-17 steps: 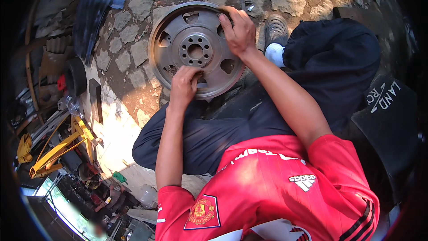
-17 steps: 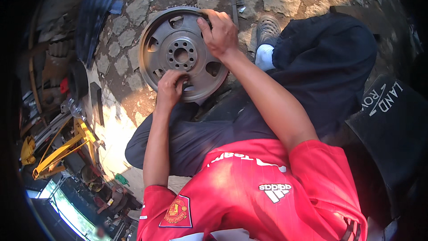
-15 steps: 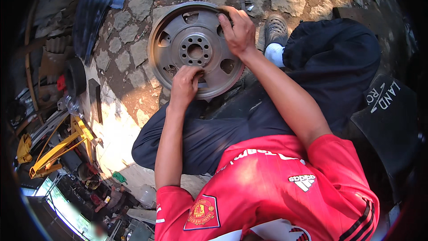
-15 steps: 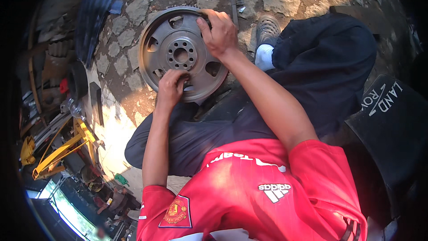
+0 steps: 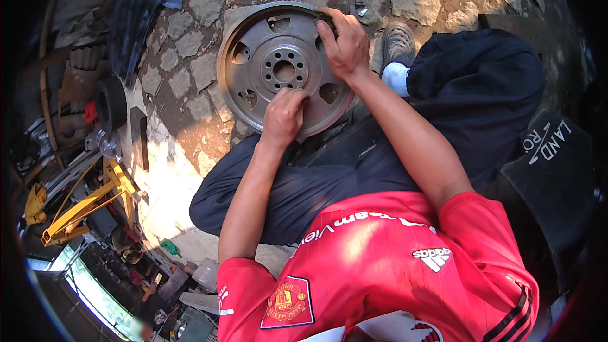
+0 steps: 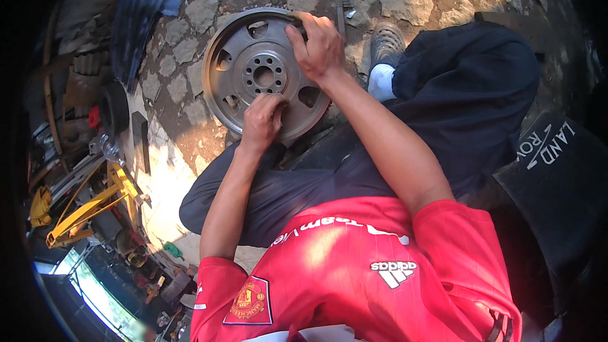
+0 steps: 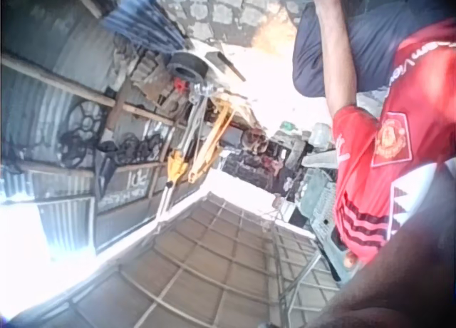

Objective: The person sits on the ground and scrubs a metal flywheel with a wire brush, focusing on the central hub and outer rim. They flip the flywheel over to clean the other side and continue scrubbing.

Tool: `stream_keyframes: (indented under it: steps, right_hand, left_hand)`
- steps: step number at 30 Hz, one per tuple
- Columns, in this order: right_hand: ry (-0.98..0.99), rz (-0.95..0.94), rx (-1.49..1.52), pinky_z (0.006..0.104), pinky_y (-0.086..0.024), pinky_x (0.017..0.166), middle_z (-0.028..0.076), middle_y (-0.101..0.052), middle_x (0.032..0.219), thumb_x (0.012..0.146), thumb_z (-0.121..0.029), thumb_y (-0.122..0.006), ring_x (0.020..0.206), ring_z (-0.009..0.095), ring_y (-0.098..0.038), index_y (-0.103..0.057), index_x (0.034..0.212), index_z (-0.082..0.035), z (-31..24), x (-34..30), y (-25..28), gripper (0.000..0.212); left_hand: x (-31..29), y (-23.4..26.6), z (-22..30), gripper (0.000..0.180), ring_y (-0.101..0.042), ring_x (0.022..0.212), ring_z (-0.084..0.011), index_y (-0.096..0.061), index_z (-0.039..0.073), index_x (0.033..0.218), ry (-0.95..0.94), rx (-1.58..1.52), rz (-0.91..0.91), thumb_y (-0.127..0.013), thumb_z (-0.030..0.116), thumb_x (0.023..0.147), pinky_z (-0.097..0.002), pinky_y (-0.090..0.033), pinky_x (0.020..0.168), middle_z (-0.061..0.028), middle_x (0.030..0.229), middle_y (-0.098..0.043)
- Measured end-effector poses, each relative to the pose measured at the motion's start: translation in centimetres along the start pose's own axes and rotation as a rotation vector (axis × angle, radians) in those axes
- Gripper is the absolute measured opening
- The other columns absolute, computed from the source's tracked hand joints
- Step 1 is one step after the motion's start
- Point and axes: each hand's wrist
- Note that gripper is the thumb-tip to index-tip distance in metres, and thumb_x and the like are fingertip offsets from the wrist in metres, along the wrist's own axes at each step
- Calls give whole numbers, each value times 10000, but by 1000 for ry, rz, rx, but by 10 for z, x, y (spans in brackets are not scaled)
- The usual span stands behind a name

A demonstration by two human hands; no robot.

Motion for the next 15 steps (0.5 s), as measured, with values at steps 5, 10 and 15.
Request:
stream_keyframes:
  steps: [5, 10, 15]
  right_hand:
    - [-64, 14, 96, 494, -533, 881, 194, -729, 1042, 1028, -392, -627, 1010, 407, -672, -688, 1225, -72, 0, -2, 3, 381]
    - [-1, 21, 6, 474, -524, 871, 189, -718, 1018, 1057, -371, -591, 977, 397, -672, -678, 1264, -77, -1, -1, 0, 370]
    - [-67, 25, 84, 479, -528, 876, 201, -721, 1024, 1046, -388, -607, 989, 404, -672, -674, 1269, -77, 1, -2, 2, 388]
  left_hand:
    - [-18, 22, -15, 191, -692, 872, -323, -699, 34, 994, 33, 50, -18, -730, -63, 833, -431, -558, 778, -124, 935, -728]
    - [-2, -3, 5, 191, -669, 881, -335, -671, 28, 992, 19, 7, 26, -715, -60, 828, -444, -550, 784, -135, 923, -702]
    - [-9, 14, -5, 205, -667, 882, -339, -666, 28, 993, 10, 5, -18, -715, -62, 815, -445, -550, 785, -137, 919, -697]
Point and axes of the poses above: each hand's wrist, its own x-axis towards the middle knuckle, its own y-axis out of the back of the hand, z = x × y
